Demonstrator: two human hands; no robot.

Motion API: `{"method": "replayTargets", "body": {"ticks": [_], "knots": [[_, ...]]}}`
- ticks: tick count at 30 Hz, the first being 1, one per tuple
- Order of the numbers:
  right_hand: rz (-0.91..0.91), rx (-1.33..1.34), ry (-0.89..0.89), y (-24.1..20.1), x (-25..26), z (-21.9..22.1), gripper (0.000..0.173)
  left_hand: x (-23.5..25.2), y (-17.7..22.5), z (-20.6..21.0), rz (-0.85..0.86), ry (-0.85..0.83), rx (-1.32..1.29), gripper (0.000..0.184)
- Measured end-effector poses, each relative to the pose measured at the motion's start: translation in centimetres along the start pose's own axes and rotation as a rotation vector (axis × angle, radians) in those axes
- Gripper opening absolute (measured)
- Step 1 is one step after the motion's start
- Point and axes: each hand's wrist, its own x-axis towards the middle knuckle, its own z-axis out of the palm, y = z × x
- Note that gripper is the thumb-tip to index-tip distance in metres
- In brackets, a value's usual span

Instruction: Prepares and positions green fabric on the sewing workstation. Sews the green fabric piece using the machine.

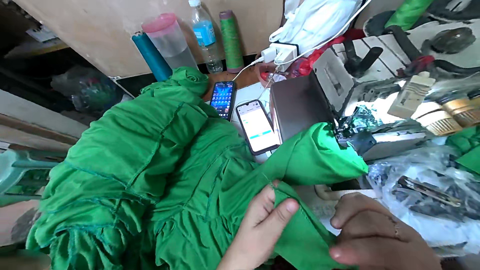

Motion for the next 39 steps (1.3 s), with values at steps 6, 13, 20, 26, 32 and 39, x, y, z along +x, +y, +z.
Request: {"method": "replayTargets", "body": {"ticks": [6,13,20,26,32,39], "knots": [[0.008,0.128,-0.168,0.6,-0.2,0.1,0.017,0.6,0.1,-0.3,0.115,0.050,0.229,0.012],[0.113,0.092,-0.154,1.4,-0.3,-0.2,0.023,0.7,0.9,0.7,0.138,-0.024,0.416,0.014],[0.139,0.035,-0.001,1.0,-0.2,0.3,0.008,0.0,1.6,1.7,0.157,-0.029,0.544,0.010],[0.220,0.097,-0.016,0.5,-0.5,1.0,0.011,-0.9,2.3,2.5,0.168,0.003,0.785,0.013],[0.356,0.084,-0.013,0.6,-0.9,0.7,0.016,-0.8,2.1,2.9,0.235,0.058,0.945,0.012],[0.408,0.085,0.046,0.5,-0.5,-0.7,0.019,-1.2,3.3,1.2,0.221,-0.209,1.108,0.031]]}}
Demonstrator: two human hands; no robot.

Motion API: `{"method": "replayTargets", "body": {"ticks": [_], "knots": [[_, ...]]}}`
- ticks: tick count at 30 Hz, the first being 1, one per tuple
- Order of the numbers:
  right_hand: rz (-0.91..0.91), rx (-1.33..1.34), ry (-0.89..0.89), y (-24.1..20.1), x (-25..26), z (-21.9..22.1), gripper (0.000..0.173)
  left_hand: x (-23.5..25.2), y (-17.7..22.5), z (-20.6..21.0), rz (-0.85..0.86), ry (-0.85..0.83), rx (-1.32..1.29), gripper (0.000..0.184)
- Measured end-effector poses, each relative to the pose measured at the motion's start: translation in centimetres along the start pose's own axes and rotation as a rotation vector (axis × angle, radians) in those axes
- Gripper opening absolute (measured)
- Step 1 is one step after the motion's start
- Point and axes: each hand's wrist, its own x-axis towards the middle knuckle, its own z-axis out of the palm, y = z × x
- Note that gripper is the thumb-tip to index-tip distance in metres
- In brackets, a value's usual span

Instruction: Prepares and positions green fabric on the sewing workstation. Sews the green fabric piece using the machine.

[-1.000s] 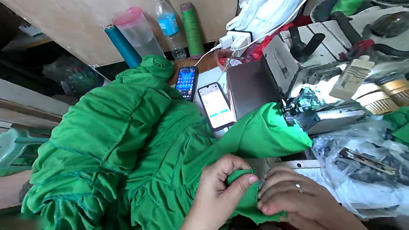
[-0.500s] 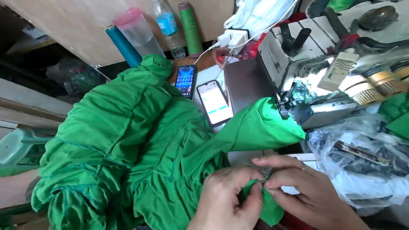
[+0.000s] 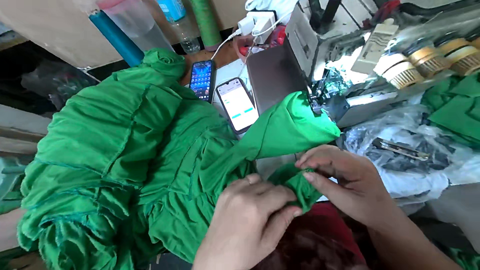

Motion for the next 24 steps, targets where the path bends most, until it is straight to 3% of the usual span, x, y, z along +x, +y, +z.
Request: {"method": "replayTargets", "body": {"ticks": [5,9,13,16,19,22,24], "knots": [[-0.060,-0.041,0.018,-0.5,-0.3,0.8,0.018,0.2,0.1,0.8,-0.111,-0.076,0.026,0.057],[-0.087,-0.083,0.020,-0.7,-0.4,1.1,0.017,1.1,0.9,2.7,-0.141,0.062,0.032,0.034],[-0.100,-0.097,0.023,-0.7,-0.5,1.2,0.018,1.6,0.8,4.8,-0.152,0.250,0.121,0.025],[-0.062,-0.024,0.023,-0.6,-0.6,1.0,0.021,1.5,0.3,4.6,-0.142,0.291,0.151,0.014],[0.044,0.156,0.030,-0.4,-0.7,0.6,0.024,1.2,-0.1,3.7,-0.156,0.236,0.171,0.019],[0.229,0.593,0.045,-0.4,-0.8,0.7,0.015,0.7,-0.2,2.8,-0.161,0.152,0.101,0.025],[0.342,0.833,0.075,-0.6,-0.8,0.8,0.012,0.5,-0.3,2.4,-0.162,0.132,-0.040,0.017]]}}
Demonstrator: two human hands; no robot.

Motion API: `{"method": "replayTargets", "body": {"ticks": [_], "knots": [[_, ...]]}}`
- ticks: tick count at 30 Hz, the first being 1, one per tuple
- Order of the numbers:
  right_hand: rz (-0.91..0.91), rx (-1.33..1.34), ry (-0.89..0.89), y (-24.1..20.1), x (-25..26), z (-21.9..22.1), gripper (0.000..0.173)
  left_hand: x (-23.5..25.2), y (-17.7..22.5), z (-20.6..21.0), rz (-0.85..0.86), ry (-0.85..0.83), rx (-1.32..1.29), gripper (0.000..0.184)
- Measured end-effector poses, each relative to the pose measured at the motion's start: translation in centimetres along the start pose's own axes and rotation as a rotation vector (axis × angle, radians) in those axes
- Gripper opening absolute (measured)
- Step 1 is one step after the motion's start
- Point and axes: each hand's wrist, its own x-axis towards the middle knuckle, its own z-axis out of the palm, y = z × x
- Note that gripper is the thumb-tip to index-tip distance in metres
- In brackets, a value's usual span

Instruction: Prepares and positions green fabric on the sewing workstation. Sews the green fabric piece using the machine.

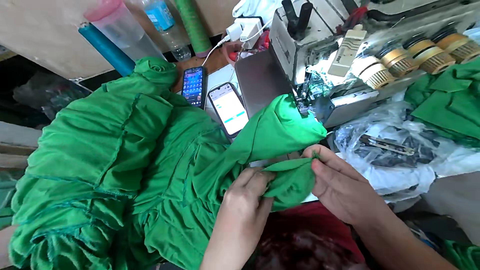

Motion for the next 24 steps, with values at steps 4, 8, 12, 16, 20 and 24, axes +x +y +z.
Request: {"method": "replayTargets", "body": {"ticks": [4,8,12,16,20,24], "knots": [[0.034,0.065,0.028,0.6,-0.1,0.1,0.016,-0.1,-0.4,-0.2,-0.007,-0.025,-0.411,0.008],[0.104,0.286,-0.125,0.6,-0.3,-0.7,0.021,-0.2,-1.4,0.6,0.024,-0.175,-1.189,0.011],[0.118,0.583,-0.210,0.5,-0.6,-1.0,0.030,-1.5,-0.3,2.8,-0.043,-0.498,-1.529,0.015],[-0.120,0.242,-0.229,0.5,-0.3,-2.4,0.017,-1.1,-0.3,2.2,0.012,-0.210,-1.310,0.031],[-0.361,-0.383,-0.222,-0.3,-0.2,-3.7,0.014,0.4,-0.9,0.2,0.005,-0.270,-1.258,0.049],[-0.368,-0.435,-0.178,-0.4,-0.8,-3.0,0.015,2.3,0.5,-0.1,0.005,-0.452,-0.862,0.037]]}}
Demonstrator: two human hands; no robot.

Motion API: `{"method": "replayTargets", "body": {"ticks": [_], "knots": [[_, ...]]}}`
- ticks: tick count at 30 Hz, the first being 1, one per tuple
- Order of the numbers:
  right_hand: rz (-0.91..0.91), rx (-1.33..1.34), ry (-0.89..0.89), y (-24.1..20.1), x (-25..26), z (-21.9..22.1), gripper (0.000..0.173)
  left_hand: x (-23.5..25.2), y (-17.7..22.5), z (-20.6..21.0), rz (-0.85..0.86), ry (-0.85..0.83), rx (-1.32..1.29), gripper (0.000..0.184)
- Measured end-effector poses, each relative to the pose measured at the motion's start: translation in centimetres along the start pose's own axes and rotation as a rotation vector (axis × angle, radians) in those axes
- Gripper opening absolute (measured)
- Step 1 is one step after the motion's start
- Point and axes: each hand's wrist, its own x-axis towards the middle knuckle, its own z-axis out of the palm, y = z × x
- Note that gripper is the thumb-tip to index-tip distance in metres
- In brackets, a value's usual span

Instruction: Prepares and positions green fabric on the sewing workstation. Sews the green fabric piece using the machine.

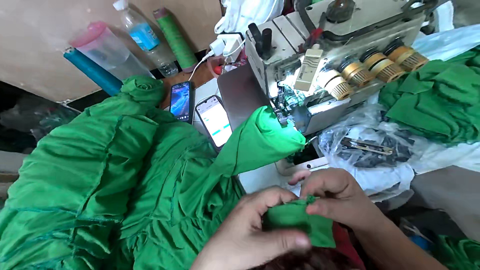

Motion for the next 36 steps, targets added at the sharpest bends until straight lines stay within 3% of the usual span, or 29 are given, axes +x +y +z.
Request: {"method": "replayTargets", "body": {"ticks": [2,5,7,10,15,24,31,34,36], "knots": [[0.026,0.062,0.033,0.0,-0.2,-0.3,0.022,1.4,1.2,-0.6,0.054,0.126,0.236,0.022],[0.072,0.139,0.088,0.3,-0.3,-1.2,0.045,3.9,3.3,-1.6,0.108,0.276,0.640,0.022],[0.117,0.120,0.193,0.4,0.1,-1.7,0.043,5.9,3.7,-1.7,0.120,0.331,0.881,0.019],[0.205,0.034,0.360,0.5,1.1,-2.3,0.036,9.0,2.1,-2.1,0.136,0.362,1.022,0.010],[0.398,0.016,0.470,0.7,2.0,-2.5,0.038,10.8,1.0,-2.1,-0.055,0.407,0.926,0.009],[0.334,0.115,0.400,2.1,1.2,-2.7,0.037,10.5,-0.2,-2.7,-0.075,0.402,1.083,0.011],[0.249,-0.036,0.523,1.5,2.7,-2.2,0.037,13.3,0.1,-3.1,-0.204,0.466,1.137,0.019],[0.140,-0.121,0.482,1.5,2.3,-1.6,0.033,12.4,0.0,-3.7,-0.130,0.488,1.010,0.019],[0.041,-0.150,0.431,1.4,2.0,-1.7,0.021,10.7,0.8,-4.2,-0.117,0.480,0.695,0.021]]}}
